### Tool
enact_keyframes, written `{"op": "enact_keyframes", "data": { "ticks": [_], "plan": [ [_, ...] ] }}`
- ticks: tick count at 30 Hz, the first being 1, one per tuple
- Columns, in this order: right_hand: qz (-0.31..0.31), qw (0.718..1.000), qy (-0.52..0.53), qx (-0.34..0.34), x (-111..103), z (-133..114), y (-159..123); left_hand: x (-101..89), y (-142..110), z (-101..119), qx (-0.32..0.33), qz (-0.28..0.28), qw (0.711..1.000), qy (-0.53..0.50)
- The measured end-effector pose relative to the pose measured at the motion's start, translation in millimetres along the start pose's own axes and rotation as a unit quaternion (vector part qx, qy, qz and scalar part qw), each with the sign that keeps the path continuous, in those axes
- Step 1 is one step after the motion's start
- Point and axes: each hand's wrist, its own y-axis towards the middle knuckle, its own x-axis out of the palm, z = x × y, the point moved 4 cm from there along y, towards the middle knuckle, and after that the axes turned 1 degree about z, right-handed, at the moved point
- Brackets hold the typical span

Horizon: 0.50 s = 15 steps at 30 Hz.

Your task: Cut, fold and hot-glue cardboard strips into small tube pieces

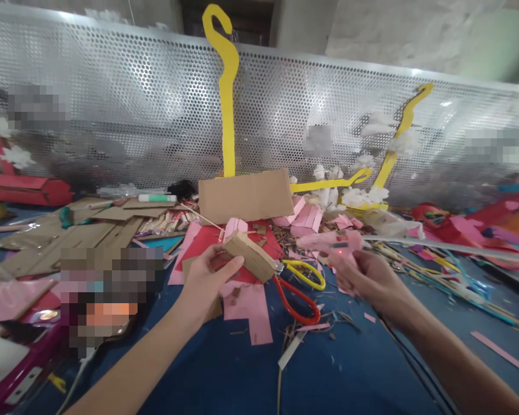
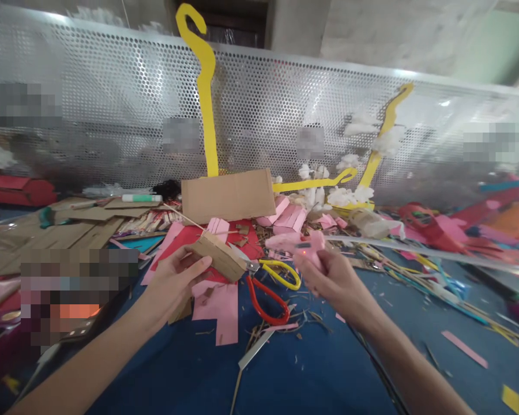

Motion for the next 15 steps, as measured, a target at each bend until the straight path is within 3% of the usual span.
{"op": "enact_keyframes", "data": {
  "ticks": [3,7,15],
  "plan": [
    [-0.069,0.994,0.088,-0.006,34,-19,5,-2.3,2,0,0.024,0.025,0.999,0.010],
    [-0.094,0.986,0.135,-0.019,59,-30,2,-4.4,5,-2,0.042,0.028,0.999,0.007],
    [-0.068,0.987,0.138,-0.038,54,-11,-14,-2.5,2,-1,0.054,0.011,0.998,0.035]
  ]
}}
